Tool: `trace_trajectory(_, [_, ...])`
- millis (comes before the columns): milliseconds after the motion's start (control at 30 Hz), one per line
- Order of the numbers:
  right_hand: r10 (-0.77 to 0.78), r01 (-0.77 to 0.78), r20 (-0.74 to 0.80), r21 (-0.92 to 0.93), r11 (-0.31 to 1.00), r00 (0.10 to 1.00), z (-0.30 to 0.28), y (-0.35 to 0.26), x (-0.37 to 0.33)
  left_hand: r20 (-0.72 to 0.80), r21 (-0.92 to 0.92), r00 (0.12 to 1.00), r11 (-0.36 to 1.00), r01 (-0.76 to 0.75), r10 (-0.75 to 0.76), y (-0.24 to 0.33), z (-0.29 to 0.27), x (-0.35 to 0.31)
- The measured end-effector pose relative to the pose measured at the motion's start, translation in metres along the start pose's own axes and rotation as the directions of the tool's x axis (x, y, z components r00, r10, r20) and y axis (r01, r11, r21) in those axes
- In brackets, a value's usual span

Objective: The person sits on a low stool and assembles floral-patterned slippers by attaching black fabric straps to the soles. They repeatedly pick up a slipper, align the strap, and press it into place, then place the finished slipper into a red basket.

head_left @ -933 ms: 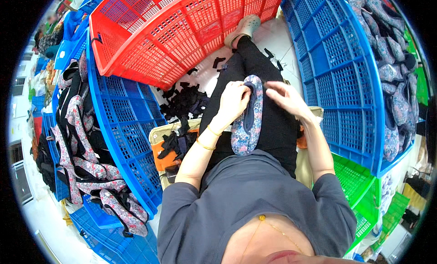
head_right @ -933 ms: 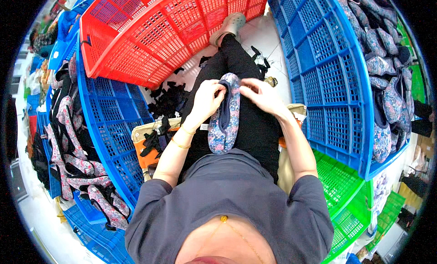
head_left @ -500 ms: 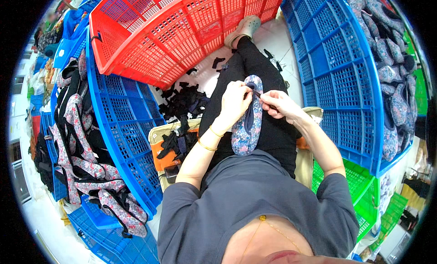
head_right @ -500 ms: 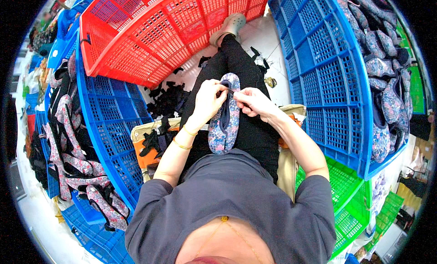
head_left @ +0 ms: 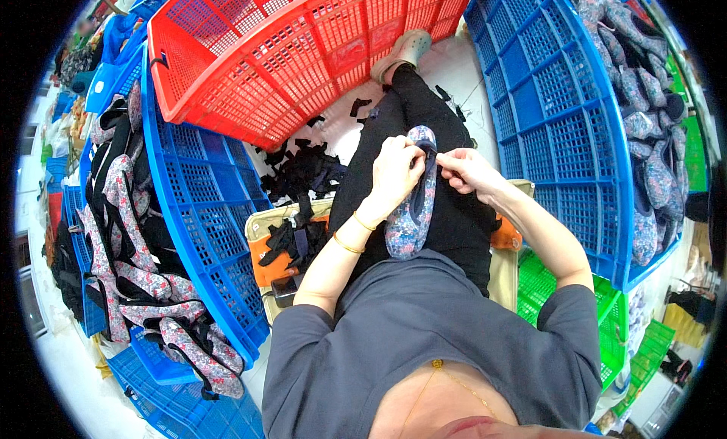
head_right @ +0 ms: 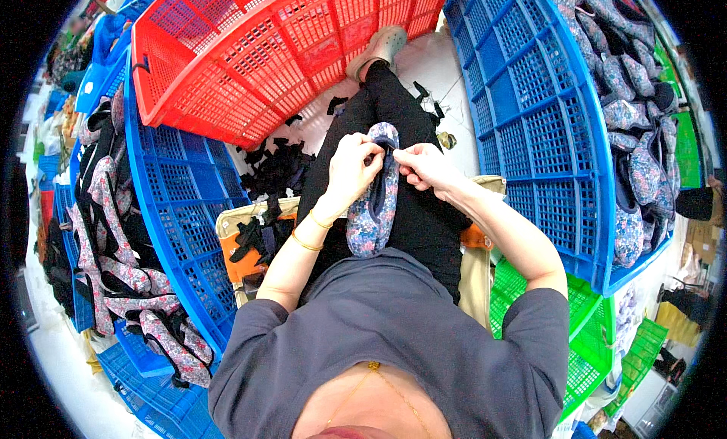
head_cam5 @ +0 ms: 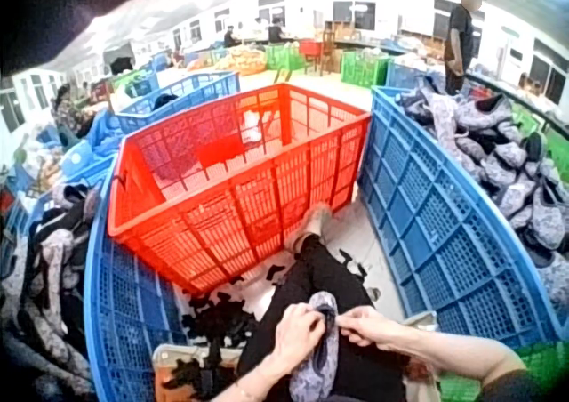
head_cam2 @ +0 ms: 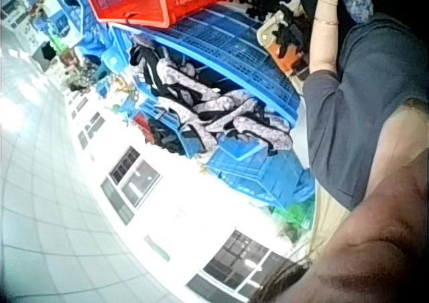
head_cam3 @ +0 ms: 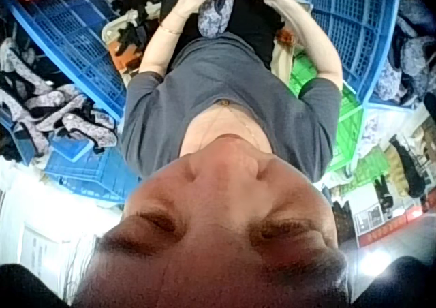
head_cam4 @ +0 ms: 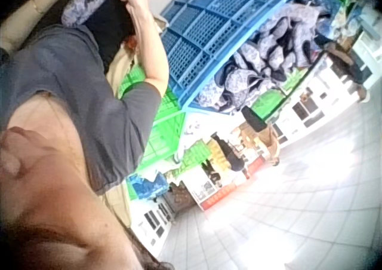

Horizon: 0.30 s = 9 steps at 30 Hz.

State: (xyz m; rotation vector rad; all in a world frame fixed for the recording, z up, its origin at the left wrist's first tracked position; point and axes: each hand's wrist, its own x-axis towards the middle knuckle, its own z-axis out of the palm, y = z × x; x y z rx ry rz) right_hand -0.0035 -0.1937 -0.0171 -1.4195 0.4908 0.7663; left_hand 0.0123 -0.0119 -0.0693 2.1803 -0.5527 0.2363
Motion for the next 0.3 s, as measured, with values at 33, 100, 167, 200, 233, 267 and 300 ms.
trace_trajectory(33, [0.001,-0.001,-0.014,-0.014,1.0,1.0,0.001,-0.002,0.0,0.006,0.004,1.0,1.0,-0.002,0.002,0.0,0.0,0.0])
trace_trajectory(100, [0.004,-0.004,-0.018,-0.021,1.0,1.0,-0.001,-0.003,0.003,-0.007,-0.002,1.0,1.0,-0.01,0.01,0.0,0.001,-0.001])
trace_trajectory(167, [0.008,-0.008,0.0,-0.008,1.0,1.0,-0.007,0.0,0.008,-0.01,-0.007,1.0,1.0,-0.017,0.017,0.0,0.001,-0.002])
trace_trajectory(200, [0.009,-0.009,0.004,0.001,1.0,1.0,-0.008,0.0,0.007,-0.007,-0.009,1.0,1.0,-0.02,0.02,-0.001,0.001,-0.002])
trace_trajectory(233, [0.009,-0.009,0.008,0.011,1.0,1.0,-0.009,0.0,0.007,-0.004,-0.011,1.0,1.0,-0.023,0.023,-0.002,0.001,-0.003])
trace_trajectory(267, [0.007,-0.008,0.014,0.02,1.0,1.0,-0.01,0.0,0.006,-0.005,-0.014,1.0,0.999,-0.029,0.029,-0.004,0.001,-0.003])
trace_trajectory(300, [0.005,-0.005,0.014,0.021,1.0,1.0,-0.01,-0.001,0.007,-0.007,-0.017,0.999,0.999,-0.036,0.036,-0.006,0.002,-0.004])
